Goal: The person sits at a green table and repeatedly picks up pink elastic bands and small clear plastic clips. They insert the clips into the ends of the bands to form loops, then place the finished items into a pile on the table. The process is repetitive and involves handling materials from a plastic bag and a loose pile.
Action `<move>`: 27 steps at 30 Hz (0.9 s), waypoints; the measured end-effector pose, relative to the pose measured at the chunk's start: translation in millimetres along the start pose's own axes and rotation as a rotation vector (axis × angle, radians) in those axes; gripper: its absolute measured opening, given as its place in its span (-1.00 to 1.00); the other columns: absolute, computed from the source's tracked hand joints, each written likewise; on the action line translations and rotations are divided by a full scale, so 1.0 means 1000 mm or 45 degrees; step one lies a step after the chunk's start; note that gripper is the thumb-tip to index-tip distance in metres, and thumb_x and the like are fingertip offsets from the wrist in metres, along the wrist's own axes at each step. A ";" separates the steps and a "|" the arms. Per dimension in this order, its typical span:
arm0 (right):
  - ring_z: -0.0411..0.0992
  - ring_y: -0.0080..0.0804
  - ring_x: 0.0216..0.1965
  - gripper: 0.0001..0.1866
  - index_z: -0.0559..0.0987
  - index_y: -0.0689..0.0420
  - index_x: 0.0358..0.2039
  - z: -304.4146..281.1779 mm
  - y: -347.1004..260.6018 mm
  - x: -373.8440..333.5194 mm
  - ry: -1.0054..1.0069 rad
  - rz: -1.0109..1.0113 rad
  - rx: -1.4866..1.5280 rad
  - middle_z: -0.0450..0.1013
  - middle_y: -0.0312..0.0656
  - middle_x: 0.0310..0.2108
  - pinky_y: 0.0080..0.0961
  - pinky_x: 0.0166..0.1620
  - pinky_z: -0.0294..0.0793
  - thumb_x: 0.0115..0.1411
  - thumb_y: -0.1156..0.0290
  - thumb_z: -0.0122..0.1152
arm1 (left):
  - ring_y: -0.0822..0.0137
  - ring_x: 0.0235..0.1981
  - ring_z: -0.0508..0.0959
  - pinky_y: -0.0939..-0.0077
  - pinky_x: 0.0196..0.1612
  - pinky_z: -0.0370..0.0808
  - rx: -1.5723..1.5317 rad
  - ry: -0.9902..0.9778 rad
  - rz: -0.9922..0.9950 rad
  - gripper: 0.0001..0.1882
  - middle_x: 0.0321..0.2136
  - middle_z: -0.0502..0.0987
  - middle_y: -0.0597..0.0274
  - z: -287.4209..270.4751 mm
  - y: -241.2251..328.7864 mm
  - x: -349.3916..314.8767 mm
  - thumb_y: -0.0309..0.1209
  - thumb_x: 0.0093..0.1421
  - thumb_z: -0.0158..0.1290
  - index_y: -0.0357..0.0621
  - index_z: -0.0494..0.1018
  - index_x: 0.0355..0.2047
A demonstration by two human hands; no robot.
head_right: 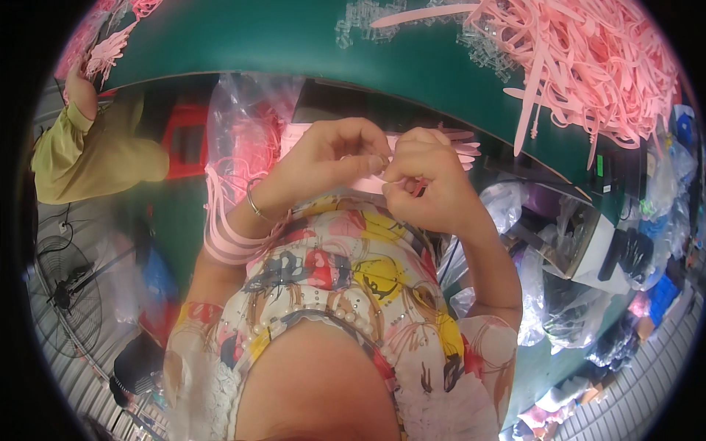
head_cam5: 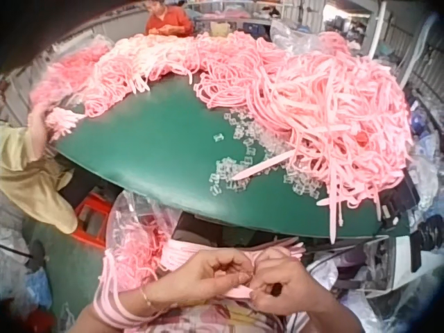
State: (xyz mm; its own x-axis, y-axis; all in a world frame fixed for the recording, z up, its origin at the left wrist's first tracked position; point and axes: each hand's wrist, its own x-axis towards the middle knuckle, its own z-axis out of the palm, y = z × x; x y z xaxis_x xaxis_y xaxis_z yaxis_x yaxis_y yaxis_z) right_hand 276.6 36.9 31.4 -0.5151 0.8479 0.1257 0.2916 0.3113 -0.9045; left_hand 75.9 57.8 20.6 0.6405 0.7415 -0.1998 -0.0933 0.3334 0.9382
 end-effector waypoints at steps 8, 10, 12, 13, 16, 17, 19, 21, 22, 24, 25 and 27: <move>0.33 -0.31 -0.36 -0.96 0.46 0.12 -0.69 0.003 0.000 -0.002 0.074 -0.042 -0.095 0.31 -0.31 -0.67 -0.37 -0.13 0.21 -0.22 0.52 0.14 | 0.55 -0.28 0.47 0.63 -0.17 0.42 -0.028 0.035 -0.034 -0.88 -0.36 0.54 0.28 0.003 0.007 -0.009 -0.54 0.10 0.10 -0.33 0.52 -0.35; 0.33 -0.31 -0.36 -0.97 0.46 0.12 -0.68 0.004 0.001 -0.003 0.086 -0.053 -0.100 0.30 -0.31 -0.67 -0.37 -0.13 0.21 -0.22 0.52 0.14 | 0.55 -0.30 0.48 0.61 -0.20 0.44 0.062 0.053 -0.036 -0.88 -0.38 0.54 0.27 0.003 0.010 -0.011 -0.54 0.10 0.09 -0.34 0.52 -0.34; 0.33 -0.31 -0.37 -0.97 0.46 0.12 -0.68 0.004 0.001 -0.003 0.105 -0.068 -0.091 0.30 -0.31 -0.67 -0.37 -0.14 0.21 -0.21 0.53 0.13 | 0.53 -0.32 0.49 0.61 -0.25 0.46 0.158 0.068 -0.008 -0.88 -0.38 0.54 0.26 0.004 0.011 -0.013 -0.55 0.11 0.09 -0.33 0.52 -0.33; 0.32 -0.31 -0.37 -0.97 0.46 0.13 -0.68 0.004 0.001 -0.003 0.100 -0.061 -0.079 0.30 -0.31 -0.67 -0.37 -0.15 0.21 -0.21 0.53 0.13 | 0.52 -0.33 0.50 0.61 -0.28 0.46 0.209 0.073 0.022 -0.88 -0.38 0.53 0.25 0.005 0.010 -0.014 -0.56 0.11 0.09 -0.32 0.52 -0.33; 0.31 -0.32 -0.40 -0.96 0.46 0.13 -0.69 0.004 0.003 -0.004 0.085 -0.031 -0.029 0.30 -0.31 -0.67 -0.39 -0.19 0.22 -0.21 0.53 0.13 | 0.42 -0.35 0.53 0.59 -0.31 0.47 0.443 0.109 0.153 -0.87 -0.39 0.53 0.19 0.008 0.011 -0.018 -0.60 0.06 0.09 -0.29 0.54 -0.34; 0.30 -0.33 -0.41 -0.96 0.46 0.14 -0.70 0.005 0.005 -0.005 0.079 -0.013 -0.003 0.30 -0.31 -0.67 -0.41 -0.21 0.23 -0.21 0.53 0.13 | 0.38 -0.36 0.54 0.57 -0.31 0.48 0.534 0.124 0.205 -0.86 -0.39 0.53 0.17 0.009 0.012 -0.019 -0.62 0.03 0.09 -0.28 0.54 -0.35; 0.29 -0.35 -0.42 -0.97 0.46 0.15 -0.70 0.005 0.009 -0.006 0.058 0.029 0.057 0.30 -0.31 -0.67 -0.44 -0.26 0.24 -0.21 0.54 0.13 | 0.27 -0.38 0.55 0.53 -0.32 0.49 0.806 0.110 0.441 -0.79 -0.39 0.52 0.12 0.008 0.008 -0.020 -0.63 -0.04 0.10 -0.27 0.53 -0.33; 0.29 -0.38 -0.43 -0.97 0.47 0.16 -0.70 0.005 0.014 -0.007 0.019 0.067 0.128 0.31 -0.30 -0.67 -0.48 -0.32 0.25 -0.21 0.54 0.12 | 0.18 -0.39 0.55 0.48 -0.33 0.50 0.980 0.101 0.613 -0.73 -0.39 0.52 0.09 0.009 0.003 -0.021 -0.64 -0.10 0.11 -0.25 0.53 -0.31; 0.28 -0.40 -0.43 -0.98 0.47 0.17 -0.70 0.006 0.016 -0.008 0.020 0.109 0.188 0.32 -0.30 -0.67 -0.48 -0.33 0.25 -0.21 0.55 0.11 | 0.14 -0.39 0.54 0.45 -0.33 0.50 1.019 0.099 0.664 -0.71 -0.40 0.51 0.09 0.010 0.001 -0.022 -0.64 -0.12 0.11 -0.25 0.52 -0.30; 0.28 -0.43 -0.43 -0.99 0.47 0.18 -0.69 0.009 0.019 -0.009 0.020 0.191 0.308 0.33 -0.29 -0.66 -0.49 -0.36 0.24 -0.21 0.56 0.10 | 0.10 -0.40 0.54 0.40 -0.34 0.50 1.051 0.092 0.738 -0.68 -0.40 0.51 0.09 0.012 -0.004 -0.024 -0.64 -0.14 0.12 -0.24 0.51 -0.29; 0.28 -0.43 -0.43 -0.99 0.48 0.19 -0.69 0.010 0.020 -0.010 0.022 0.206 0.350 0.33 -0.29 -0.66 -0.48 -0.35 0.25 -0.21 0.56 0.09 | 0.10 -0.40 0.54 0.38 -0.34 0.51 1.046 0.086 0.760 -0.67 -0.40 0.52 0.09 0.014 -0.007 -0.026 -0.63 -0.15 0.13 -0.23 0.51 -0.28; 0.28 -0.43 -0.43 -0.98 0.48 0.20 -0.69 0.012 0.020 -0.011 0.022 0.234 0.433 0.34 -0.29 -0.65 -0.47 -0.34 0.25 -0.21 0.56 0.08 | 0.12 -0.39 0.54 0.38 -0.33 0.50 1.023 0.090 0.785 -0.68 -0.39 0.52 0.08 0.014 -0.012 -0.026 -0.63 -0.13 0.13 -0.23 0.51 -0.28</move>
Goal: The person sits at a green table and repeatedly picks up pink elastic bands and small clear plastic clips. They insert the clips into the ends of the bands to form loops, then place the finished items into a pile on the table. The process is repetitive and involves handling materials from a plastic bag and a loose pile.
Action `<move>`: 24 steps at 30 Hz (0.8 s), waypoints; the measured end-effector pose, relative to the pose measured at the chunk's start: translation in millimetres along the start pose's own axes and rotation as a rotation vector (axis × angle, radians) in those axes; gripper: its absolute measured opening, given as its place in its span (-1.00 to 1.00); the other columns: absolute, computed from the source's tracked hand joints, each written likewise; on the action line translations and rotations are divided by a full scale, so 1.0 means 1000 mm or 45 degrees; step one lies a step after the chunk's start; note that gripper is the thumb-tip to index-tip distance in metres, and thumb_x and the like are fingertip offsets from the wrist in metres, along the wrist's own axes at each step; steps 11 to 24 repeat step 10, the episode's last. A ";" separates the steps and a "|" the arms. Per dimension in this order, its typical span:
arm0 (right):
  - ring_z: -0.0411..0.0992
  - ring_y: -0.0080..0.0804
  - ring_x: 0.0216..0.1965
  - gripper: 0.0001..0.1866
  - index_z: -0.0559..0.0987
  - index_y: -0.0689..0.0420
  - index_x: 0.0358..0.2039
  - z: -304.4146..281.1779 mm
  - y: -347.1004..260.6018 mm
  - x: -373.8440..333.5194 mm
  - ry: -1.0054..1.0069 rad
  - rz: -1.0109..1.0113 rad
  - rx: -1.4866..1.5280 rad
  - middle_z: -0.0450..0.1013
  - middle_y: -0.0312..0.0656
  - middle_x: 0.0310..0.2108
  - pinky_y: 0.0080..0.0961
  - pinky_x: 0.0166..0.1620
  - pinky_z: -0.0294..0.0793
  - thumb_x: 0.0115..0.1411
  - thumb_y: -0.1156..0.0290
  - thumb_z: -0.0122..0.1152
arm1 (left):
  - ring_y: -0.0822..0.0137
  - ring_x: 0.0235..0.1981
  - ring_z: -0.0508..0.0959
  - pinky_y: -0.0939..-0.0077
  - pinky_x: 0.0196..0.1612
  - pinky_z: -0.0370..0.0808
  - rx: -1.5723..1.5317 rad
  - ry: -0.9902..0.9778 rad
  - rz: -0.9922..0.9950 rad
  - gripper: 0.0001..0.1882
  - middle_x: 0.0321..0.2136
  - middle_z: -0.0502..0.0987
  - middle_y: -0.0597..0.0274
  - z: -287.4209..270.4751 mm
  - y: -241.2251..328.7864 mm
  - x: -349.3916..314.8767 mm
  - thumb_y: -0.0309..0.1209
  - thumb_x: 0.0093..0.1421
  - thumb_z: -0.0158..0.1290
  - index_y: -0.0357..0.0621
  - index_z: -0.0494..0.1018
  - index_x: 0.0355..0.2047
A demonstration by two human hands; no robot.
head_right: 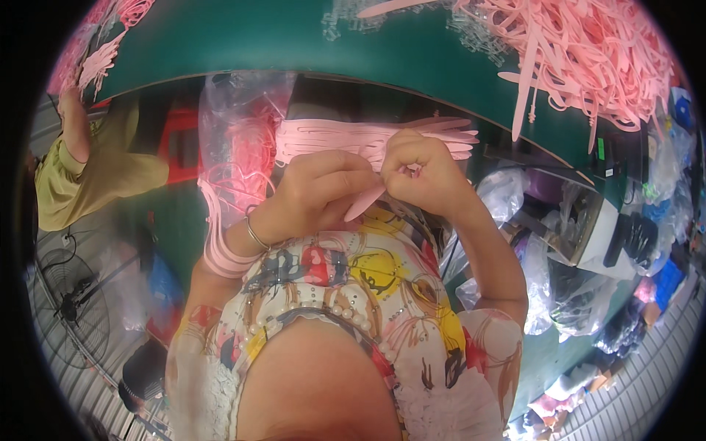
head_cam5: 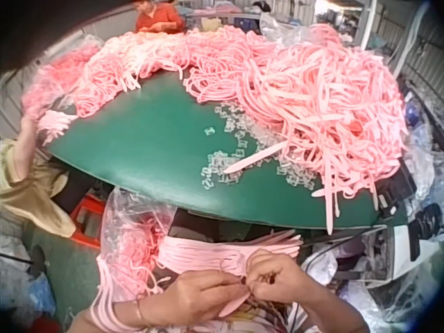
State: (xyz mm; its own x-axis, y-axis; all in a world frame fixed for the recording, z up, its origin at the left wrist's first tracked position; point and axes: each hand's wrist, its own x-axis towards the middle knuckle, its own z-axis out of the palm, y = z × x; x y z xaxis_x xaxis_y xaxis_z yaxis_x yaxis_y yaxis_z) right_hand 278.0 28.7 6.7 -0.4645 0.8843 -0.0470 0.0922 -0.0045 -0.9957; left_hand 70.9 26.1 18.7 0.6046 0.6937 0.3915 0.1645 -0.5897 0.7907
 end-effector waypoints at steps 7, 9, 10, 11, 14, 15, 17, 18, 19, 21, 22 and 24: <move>0.29 -0.43 -0.43 -0.96 0.49 0.22 -0.68 -0.003 -0.005 0.001 -0.030 0.067 0.044 0.36 -0.28 -0.64 -0.48 -0.30 0.26 -0.18 0.55 0.08 | 0.28 -0.32 0.54 0.56 -0.21 0.45 -0.931 -0.083 -0.677 -0.81 -0.33 0.54 0.17 -0.003 -0.008 0.000 -0.54 0.15 0.05 -0.20 0.47 -0.19; 0.29 -0.43 -0.43 -0.96 0.48 0.22 -0.67 -0.001 -0.006 0.002 -0.006 0.061 0.041 0.37 -0.27 -0.64 -0.48 -0.30 0.25 -0.18 0.55 0.08 | 0.27 -0.27 0.53 0.56 -0.14 0.43 -1.062 -0.184 -0.875 -0.75 -0.25 0.53 0.20 -0.001 -0.010 -0.003 -0.48 0.23 0.00 -0.16 0.40 -0.07; 0.31 -0.43 -0.42 -0.96 0.50 0.21 -0.67 -0.001 -0.005 0.002 -0.013 0.076 0.009 0.39 -0.26 -0.62 -0.47 -0.29 0.26 -0.17 0.54 0.08 | 0.24 -0.23 0.52 0.54 -0.10 0.43 -0.944 -0.282 -0.875 -0.68 -0.18 0.52 0.19 0.001 -0.014 -0.007 -0.44 0.25 -0.02 -0.13 0.34 0.02; 0.31 -0.43 -0.42 -0.96 0.50 0.21 -0.67 -0.001 -0.005 0.002 -0.013 0.076 0.009 0.39 -0.26 -0.62 -0.47 -0.29 0.26 -0.17 0.54 0.08 | 0.24 -0.23 0.52 0.54 -0.10 0.43 -0.944 -0.282 -0.875 -0.68 -0.18 0.52 0.19 0.001 -0.014 -0.007 -0.44 0.25 -0.02 -0.13 0.34 0.02; 0.31 -0.43 -0.42 -0.96 0.50 0.21 -0.67 -0.001 -0.005 0.002 -0.013 0.076 0.009 0.39 -0.26 -0.62 -0.47 -0.29 0.26 -0.17 0.54 0.08 | 0.24 -0.23 0.52 0.54 -0.10 0.43 -0.944 -0.282 -0.875 -0.68 -0.18 0.52 0.19 0.001 -0.014 -0.007 -0.44 0.25 -0.02 -0.13 0.34 0.02; 0.31 -0.43 -0.42 -0.96 0.50 0.21 -0.67 -0.001 -0.005 0.002 -0.013 0.076 0.009 0.39 -0.26 -0.62 -0.47 -0.29 0.26 -0.17 0.54 0.08 | 0.24 -0.23 0.52 0.54 -0.10 0.43 -0.944 -0.282 -0.875 -0.68 -0.18 0.52 0.19 0.001 -0.014 -0.007 -0.44 0.25 -0.02 -0.13 0.34 0.02; 0.31 -0.43 -0.42 -0.96 0.50 0.21 -0.67 -0.001 -0.005 0.002 -0.013 0.076 0.009 0.39 -0.26 -0.62 -0.47 -0.29 0.26 -0.17 0.54 0.08 | 0.24 -0.23 0.52 0.54 -0.10 0.43 -0.944 -0.282 -0.875 -0.68 -0.18 0.52 0.19 0.001 -0.014 -0.007 -0.44 0.25 -0.02 -0.13 0.34 0.02; 0.31 -0.43 -0.42 -0.96 0.50 0.21 -0.67 -0.001 -0.005 0.002 -0.013 0.076 0.009 0.39 -0.26 -0.62 -0.47 -0.29 0.26 -0.17 0.54 0.08 | 0.24 -0.23 0.52 0.54 -0.10 0.43 -0.944 -0.282 -0.875 -0.68 -0.18 0.52 0.19 0.001 -0.014 -0.007 -0.44 0.25 -0.02 -0.13 0.34 0.02; 0.31 -0.43 -0.42 -0.96 0.50 0.21 -0.67 -0.001 -0.005 0.002 -0.013 0.076 0.009 0.39 -0.26 -0.62 -0.47 -0.29 0.26 -0.17 0.54 0.08 | 0.24 -0.23 0.52 0.54 -0.10 0.43 -0.944 -0.282 -0.875 -0.68 -0.18 0.52 0.19 0.001 -0.014 -0.007 -0.44 0.25 -0.02 -0.13 0.34 0.02; 0.31 -0.43 -0.42 -0.96 0.50 0.21 -0.67 -0.001 -0.005 0.002 -0.013 0.076 0.009 0.39 -0.26 -0.62 -0.47 -0.29 0.26 -0.17 0.54 0.08 | 0.24 -0.23 0.52 0.54 -0.10 0.43 -0.944 -0.282 -0.875 -0.68 -0.18 0.52 0.19 0.001 -0.014 -0.007 -0.44 0.25 -0.02 -0.13 0.34 0.02; 0.31 -0.43 -0.42 -0.96 0.50 0.21 -0.67 -0.001 -0.005 0.002 -0.013 0.076 0.009 0.39 -0.26 -0.62 -0.47 -0.29 0.26 -0.17 0.54 0.08 | 0.24 -0.23 0.52 0.54 -0.10 0.43 -0.944 -0.282 -0.875 -0.68 -0.18 0.52 0.19 0.001 -0.014 -0.007 -0.44 0.25 -0.02 -0.13 0.34 0.02; 0.31 -0.43 -0.42 -0.96 0.50 0.21 -0.67 -0.001 -0.005 0.002 -0.013 0.076 0.009 0.39 -0.26 -0.62 -0.47 -0.29 0.26 -0.17 0.54 0.08 | 0.24 -0.23 0.52 0.54 -0.10 0.43 -0.944 -0.282 -0.875 -0.68 -0.18 0.52 0.19 0.001 -0.014 -0.007 -0.44 0.25 -0.02 -0.13 0.34 0.02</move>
